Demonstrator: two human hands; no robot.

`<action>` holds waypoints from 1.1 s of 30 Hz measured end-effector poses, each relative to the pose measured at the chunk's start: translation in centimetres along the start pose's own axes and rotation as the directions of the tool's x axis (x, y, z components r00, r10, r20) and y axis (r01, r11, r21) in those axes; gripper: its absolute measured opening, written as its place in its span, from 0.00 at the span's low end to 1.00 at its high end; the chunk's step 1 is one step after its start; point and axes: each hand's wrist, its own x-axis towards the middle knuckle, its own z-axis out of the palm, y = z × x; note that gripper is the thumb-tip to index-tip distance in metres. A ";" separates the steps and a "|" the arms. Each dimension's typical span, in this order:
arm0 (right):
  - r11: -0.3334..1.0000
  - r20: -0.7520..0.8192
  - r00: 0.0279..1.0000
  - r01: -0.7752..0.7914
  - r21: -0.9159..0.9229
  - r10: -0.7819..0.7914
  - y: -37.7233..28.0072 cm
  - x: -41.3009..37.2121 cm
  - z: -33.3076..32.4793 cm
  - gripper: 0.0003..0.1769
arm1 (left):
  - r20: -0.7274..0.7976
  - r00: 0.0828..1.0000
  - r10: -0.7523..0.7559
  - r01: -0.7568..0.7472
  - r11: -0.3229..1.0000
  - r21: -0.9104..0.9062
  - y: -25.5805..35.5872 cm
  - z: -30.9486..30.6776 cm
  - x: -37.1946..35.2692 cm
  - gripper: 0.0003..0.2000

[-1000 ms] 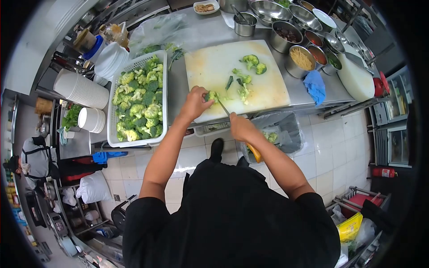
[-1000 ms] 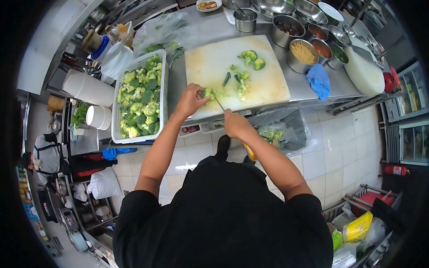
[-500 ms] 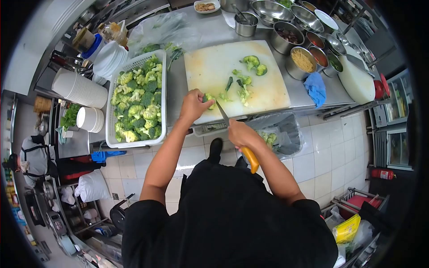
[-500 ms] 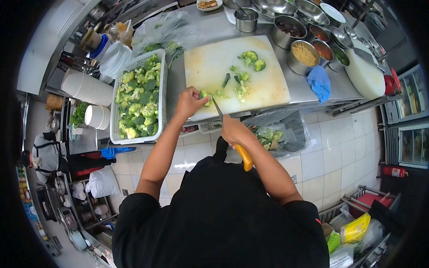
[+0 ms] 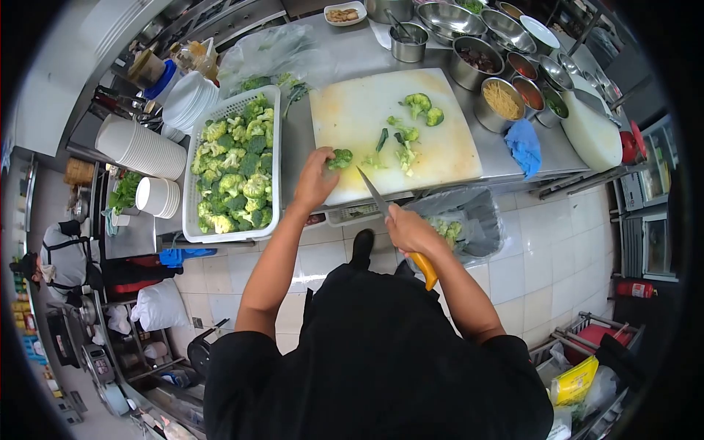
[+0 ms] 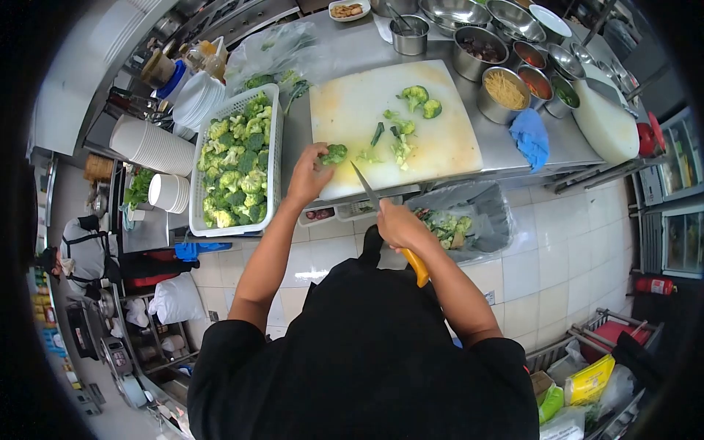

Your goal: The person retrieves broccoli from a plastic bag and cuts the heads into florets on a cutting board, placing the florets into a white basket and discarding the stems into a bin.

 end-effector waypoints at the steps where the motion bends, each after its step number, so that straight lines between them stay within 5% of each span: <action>1: 1.000 0.001 1.000 -0.002 0.004 0.002 0.1 -0.1 0.0 0.15 | 0.004 1.000 -0.001 0.001 1.000 0.001 0.0 0.0 -0.3 0.16; 4: 1.000 0.037 0.999 -0.002 -0.002 0.002 0.1 -0.1 0.1 0.15 | 0.067 0.978 -0.200 0.207 0.970 -0.129 -0.2 0.1 -0.8 0.14; 6: 0.999 0.056 0.998 0.018 -0.032 -0.016 -0.2 -0.1 0.1 0.15 | 0.031 0.987 -0.159 0.162 0.956 -0.244 -0.1 0.4 -0.7 0.16; 18: 0.995 0.017 1.000 0.023 -0.100 -0.021 -2.4 0.3 -0.4 0.12 | -0.038 0.999 -0.013 0.009 0.996 -0.093 1.2 0.0 -0.5 0.19; 25: 0.964 0.044 0.999 0.029 -0.264 -0.018 -3.2 2.3 -0.6 0.15 | -0.117 0.993 0.013 -0.032 0.987 -0.159 0.2 1.5 -0.6 0.19; 26: 0.973 0.058 0.998 0.014 -0.229 -0.001 -3.2 2.1 -0.8 0.15 | -0.084 0.973 -0.214 0.137 0.833 -0.537 -0.1 1.7 -0.5 0.18; 27: 0.980 0.076 0.997 0.002 -0.197 0.014 -3.2 2.0 -0.9 0.15 | 0.030 0.916 -0.400 0.252 0.515 -0.819 -0.3 1.7 -0.4 0.18; 28: 0.978 0.081 0.997 0.022 -0.209 -0.005 -2.9 2.1 -0.7 0.15 | 0.008 0.916 -0.400 0.236 0.525 -0.818 0.4 0.9 -0.3 0.18; 30: 0.982 0.047 0.999 0.021 -0.185 -0.012 -2.1 2.6 -0.2 0.13 | 0.254 0.915 -0.313 0.289 0.070 -0.955 1.5 -0.6 -0.7 0.18; 33: 0.998 0.082 0.997 0.013 -0.060 -0.008 -1.5 2.9 -0.4 0.13 | 0.271 0.938 -0.214 0.293 0.075 -0.953 2.1 -1.5 -1.1 0.18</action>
